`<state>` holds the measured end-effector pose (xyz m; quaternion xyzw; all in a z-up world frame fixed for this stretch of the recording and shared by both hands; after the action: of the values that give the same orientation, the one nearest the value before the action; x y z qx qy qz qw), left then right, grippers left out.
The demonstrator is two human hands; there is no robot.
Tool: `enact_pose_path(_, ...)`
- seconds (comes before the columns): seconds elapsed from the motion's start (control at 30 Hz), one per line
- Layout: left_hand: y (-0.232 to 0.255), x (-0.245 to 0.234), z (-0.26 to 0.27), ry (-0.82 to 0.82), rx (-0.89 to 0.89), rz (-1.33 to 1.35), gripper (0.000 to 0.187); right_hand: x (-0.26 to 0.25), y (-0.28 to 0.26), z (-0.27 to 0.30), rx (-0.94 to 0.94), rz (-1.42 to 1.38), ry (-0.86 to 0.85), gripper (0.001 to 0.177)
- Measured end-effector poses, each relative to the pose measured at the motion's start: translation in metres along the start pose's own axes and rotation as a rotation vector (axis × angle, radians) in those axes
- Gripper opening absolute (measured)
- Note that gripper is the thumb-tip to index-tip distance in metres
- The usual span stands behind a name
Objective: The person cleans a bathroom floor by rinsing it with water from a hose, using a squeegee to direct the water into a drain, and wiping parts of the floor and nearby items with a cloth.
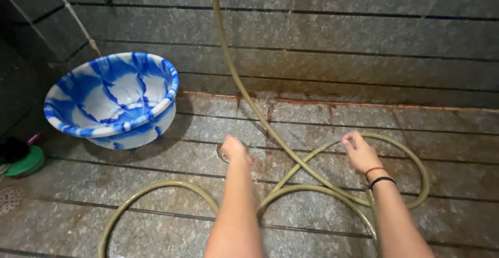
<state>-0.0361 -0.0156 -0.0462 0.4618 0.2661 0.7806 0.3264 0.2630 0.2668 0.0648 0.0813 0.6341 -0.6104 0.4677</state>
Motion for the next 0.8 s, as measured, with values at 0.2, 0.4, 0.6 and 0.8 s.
enact_pose_path(0.2, 0.014, -0.017, -0.056, -0.166, 0.166, -0.284, 0.059, -0.016, 0.015, -0.001, -0.19, 0.216, 0.216, 0.029)
enact_pose_path(0.4, -0.008, -0.033, -0.042, -0.075, 0.028, -0.188, 0.054, -0.014, 0.018, 0.001, -0.096, 0.305, 0.129, 0.033)
enact_pose_path(0.6, -0.003, -0.019, -0.013, -0.073, -0.11, -0.209, 0.054, -0.004, 0.017, 0.001, -0.055, 0.41, 0.012, 0.032)
enact_pose_path(0.8, -0.021, -0.021, -0.039, -0.094, -0.052, -0.172, 0.053, 0.002, 0.025, -0.011, -0.172, 0.384, -0.07, 0.031)
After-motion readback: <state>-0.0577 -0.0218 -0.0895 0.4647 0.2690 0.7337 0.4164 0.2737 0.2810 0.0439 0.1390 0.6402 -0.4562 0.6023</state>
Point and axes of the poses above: each hand's wrist, its own z-axis away from the middle knuckle, its own x-axis out of the palm, y = z × x, the point moved 5 cm from there along -z, towards the middle knuckle, and after that the axes turned 15 degrees about x, right-handed, at the moved point
